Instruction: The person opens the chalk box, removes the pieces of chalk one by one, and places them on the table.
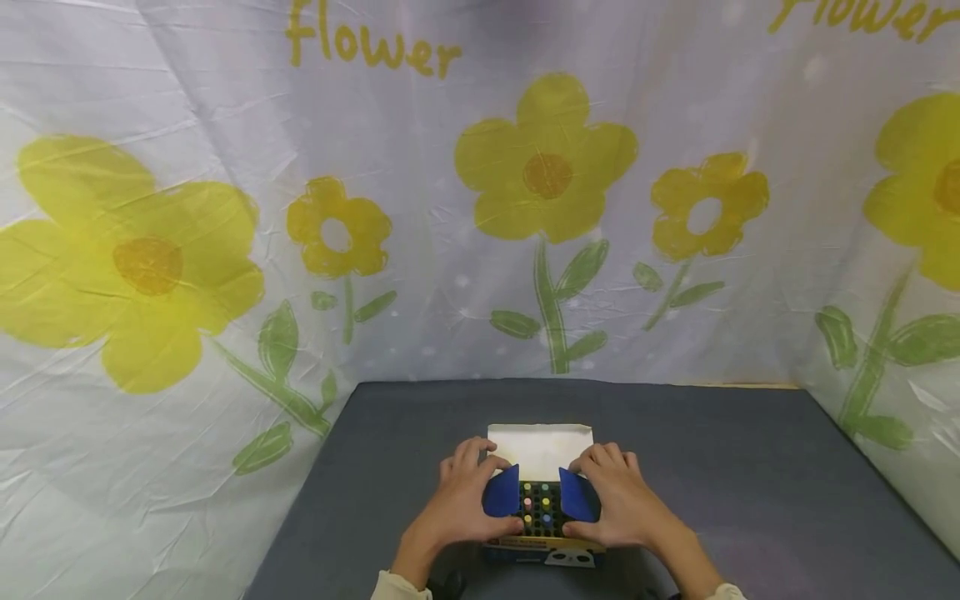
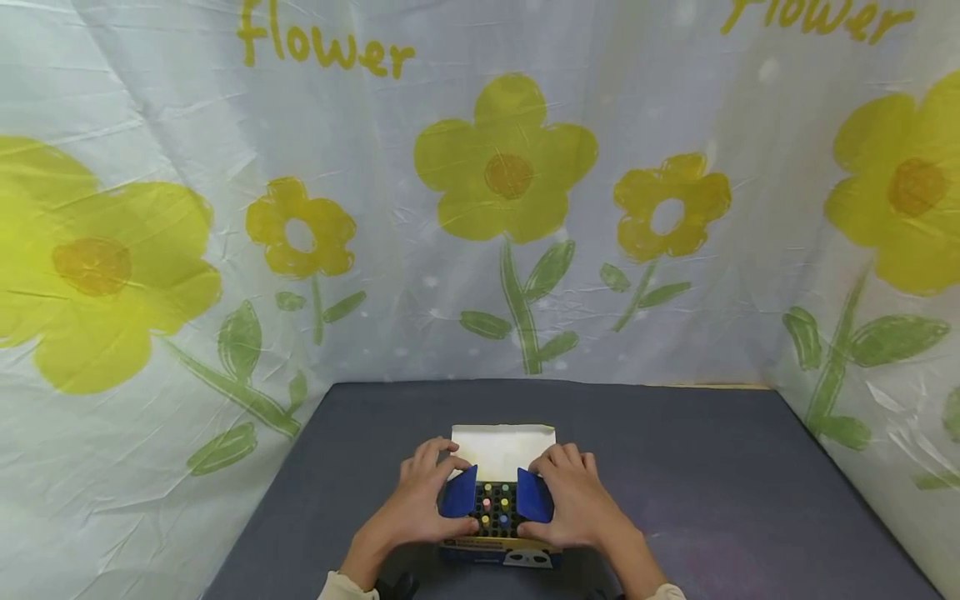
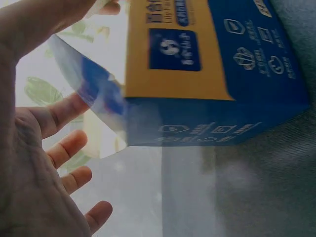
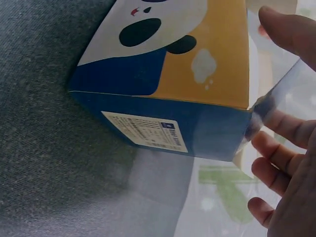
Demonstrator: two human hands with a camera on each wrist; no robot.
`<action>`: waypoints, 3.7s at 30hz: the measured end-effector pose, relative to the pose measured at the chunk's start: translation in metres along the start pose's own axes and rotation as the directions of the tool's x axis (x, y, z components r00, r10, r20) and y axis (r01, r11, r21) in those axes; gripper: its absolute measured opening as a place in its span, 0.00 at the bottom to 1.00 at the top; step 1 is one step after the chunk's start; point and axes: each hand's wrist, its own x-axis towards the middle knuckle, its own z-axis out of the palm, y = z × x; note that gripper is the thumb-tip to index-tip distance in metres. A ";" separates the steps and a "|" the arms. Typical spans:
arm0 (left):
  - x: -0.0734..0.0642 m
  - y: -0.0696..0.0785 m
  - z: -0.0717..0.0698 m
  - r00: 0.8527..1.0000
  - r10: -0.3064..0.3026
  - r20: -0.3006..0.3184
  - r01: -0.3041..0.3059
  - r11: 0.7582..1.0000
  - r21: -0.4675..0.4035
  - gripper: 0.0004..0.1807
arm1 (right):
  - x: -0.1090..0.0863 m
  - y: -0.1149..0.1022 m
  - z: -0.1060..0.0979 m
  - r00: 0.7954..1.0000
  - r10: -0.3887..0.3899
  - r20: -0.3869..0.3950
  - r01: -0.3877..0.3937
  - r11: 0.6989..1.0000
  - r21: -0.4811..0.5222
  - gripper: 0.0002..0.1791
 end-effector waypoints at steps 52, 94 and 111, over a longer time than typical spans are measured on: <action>-0.051 -0.035 0.017 0.957 -0.198 -0.210 0.180 0.978 -0.102 0.11 | -0.056 0.044 0.015 0.983 0.126 -0.133 -0.105 0.982 0.155 0.15; -0.050 -0.025 0.025 0.910 -0.220 -0.351 0.162 0.969 -0.187 0.18 | -0.057 0.037 0.017 0.951 0.100 -0.291 -0.023 0.966 0.256 0.24; -0.034 -0.017 0.040 0.956 -0.222 -0.191 0.152 0.933 -0.325 0.31 | -0.036 0.017 0.011 0.935 0.046 -0.351 0.041 0.970 0.239 0.26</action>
